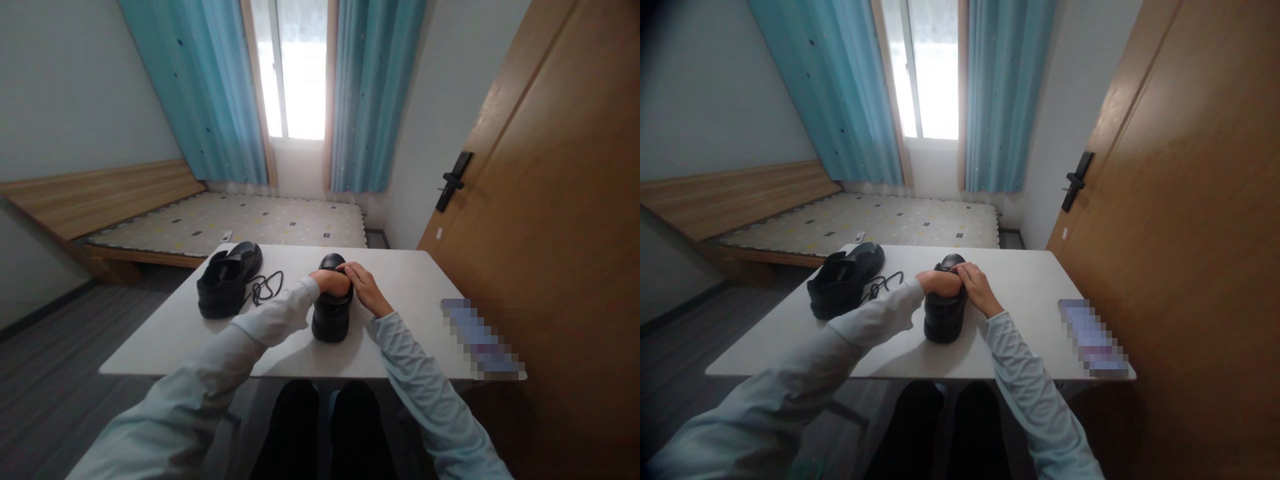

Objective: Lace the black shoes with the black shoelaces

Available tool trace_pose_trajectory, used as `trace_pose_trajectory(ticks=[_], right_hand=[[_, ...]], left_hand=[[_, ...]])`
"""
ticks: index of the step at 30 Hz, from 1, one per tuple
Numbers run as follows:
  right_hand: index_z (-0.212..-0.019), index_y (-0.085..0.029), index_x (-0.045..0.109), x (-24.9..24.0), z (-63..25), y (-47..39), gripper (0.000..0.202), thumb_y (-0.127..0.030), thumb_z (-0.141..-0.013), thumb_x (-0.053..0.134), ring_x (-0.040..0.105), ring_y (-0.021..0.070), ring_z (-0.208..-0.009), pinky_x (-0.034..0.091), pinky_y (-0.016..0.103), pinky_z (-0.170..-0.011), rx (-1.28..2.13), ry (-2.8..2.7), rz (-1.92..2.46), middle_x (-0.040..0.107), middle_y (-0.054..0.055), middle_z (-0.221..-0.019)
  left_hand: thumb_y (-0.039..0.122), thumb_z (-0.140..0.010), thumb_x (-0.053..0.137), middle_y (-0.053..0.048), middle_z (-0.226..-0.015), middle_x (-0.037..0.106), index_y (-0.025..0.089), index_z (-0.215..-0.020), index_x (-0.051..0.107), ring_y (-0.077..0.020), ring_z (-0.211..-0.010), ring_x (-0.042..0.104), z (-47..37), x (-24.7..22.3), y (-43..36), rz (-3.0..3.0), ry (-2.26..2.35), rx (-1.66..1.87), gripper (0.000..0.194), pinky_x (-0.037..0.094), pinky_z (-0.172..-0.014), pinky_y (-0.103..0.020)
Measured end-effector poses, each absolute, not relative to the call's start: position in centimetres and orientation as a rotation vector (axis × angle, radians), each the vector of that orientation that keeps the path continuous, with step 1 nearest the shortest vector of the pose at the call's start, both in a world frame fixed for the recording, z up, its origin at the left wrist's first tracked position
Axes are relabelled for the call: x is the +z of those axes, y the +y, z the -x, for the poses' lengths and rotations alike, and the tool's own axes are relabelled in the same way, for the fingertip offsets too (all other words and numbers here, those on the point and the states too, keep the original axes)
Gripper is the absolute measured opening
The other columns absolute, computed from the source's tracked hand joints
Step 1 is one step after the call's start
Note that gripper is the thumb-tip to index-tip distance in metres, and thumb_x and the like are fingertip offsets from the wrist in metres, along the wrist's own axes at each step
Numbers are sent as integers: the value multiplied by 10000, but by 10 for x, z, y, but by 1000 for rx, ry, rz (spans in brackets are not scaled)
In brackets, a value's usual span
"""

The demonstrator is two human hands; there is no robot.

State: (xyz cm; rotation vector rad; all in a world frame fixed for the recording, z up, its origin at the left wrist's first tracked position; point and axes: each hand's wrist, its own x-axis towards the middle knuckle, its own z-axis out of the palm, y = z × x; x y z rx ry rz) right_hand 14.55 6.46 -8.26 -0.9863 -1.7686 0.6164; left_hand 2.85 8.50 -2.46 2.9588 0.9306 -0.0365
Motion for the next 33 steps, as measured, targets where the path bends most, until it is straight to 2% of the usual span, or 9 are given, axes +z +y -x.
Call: trace_pose_trajectory(ticks=[2, 4, 6, 8, 11, 16, 22, 25, 33], right_hand=[[-933, -226, 676, -83, -146, 65, 327, -429, -916, 420, 589, 205, -985, 420, 343, -914, 626, -1766, 988, 679, 49, -974], [-935, -226, 673, -83, -146, 65, 322, -435, -910, 429, 587, 207, -977, 423, 344, -903, 624, -1767, 999, 678, 50, -970], [-937, -220, 671, -83, -146, 65, 323, -434, -908, 432, 588, 211, -976, 425, 347, -897, 627, -1767, 1010, 676, 54, -973], [-943, -215, 672, -82, -146, 63, 331, -437, -909, 429, 590, 213, -978, 427, 346, -892, 637, -1763, 1018, 675, 56, -976], [-951, -212, 672, -80, -145, 61, 341, -440, -913, 422, 590, 212, -985, 424, 342, -893, 638, -1760, 1027, 673, 56, -984], [-949, -203, 664, -79, -144, 60, 339, -431, -922, 415, 583, 204, -986, 415, 344, -901, 630, -1770, 1025, 668, 62, -986], [-950, -204, 661, -79, -145, 60, 339, -428, -927, 408, 574, 207, -1009, 404, 358, -923, 629, -1777, 1016, 662, 66, -995], [-947, -205, 664, -79, -145, 60, 340, -429, -926, 409, 573, 210, -1014, 401, 362, -929, 629, -1779, 1015, 662, 68, -1001], [-943, -201, 660, -79, -145, 60, 337, -417, -932, 401, 577, 205, -996, 416, 355, -907, 619, -1781, 1023, 660, 66, -983]], left_hand=[[324, -897, 541, -86, -1155, 584, 155, -1154, 561, -202, -992, 592, -19, -12, 79, -3018, 902, -134, 309, 521, -836, -394], [206, -846, 585, -58, -906, 681, 136, -890, 666, -154, -788, 614, -8, 6, 70, -2988, 854, -317, 115, 498, -754, -279], [235, -842, 564, -40, -771, 694, 140, -784, 678, -129, -647, 587, 2, 24, 59, -2951, 811, -448, 159, 452, -629, -233], [297, -838, 553, -52, -793, 706, 133, -863, 685, -125, -604, 568, 10, 38, 47, -2937, 804, -608, 212, 391, -552, -229], [273, -822, 580, -71, -859, 717, 132, -926, 687, -128, -647, 586, 13, 43, 34, -3006, 800, -604, 205, 373, -568, -222], [97, -815, 552, -89, -849, 723, 114, -764, 692, -152, -706, 611, 7, 23, 30, -3184, 660, -557, 151, 400, -650, -242], [-49, -721, 531, -85, -699, 703, 105, -636, 668, -142, -566, 566, 2, 5, 34, -3155, 689, -588, 223, 381, -560, -251], [-52, -701, 537, -90, -648, 692, 95, -621, 671, -139, -518, 544, 0, 1, 39, -3091, 716, -598, 216, 353, -509, -250], [35, -704, 612, -34, -592, 675, 114, -662, 694, -106, -467, 472, 1, 6, 51, -2976, 678, -435, 122, 334, -507, -232]])
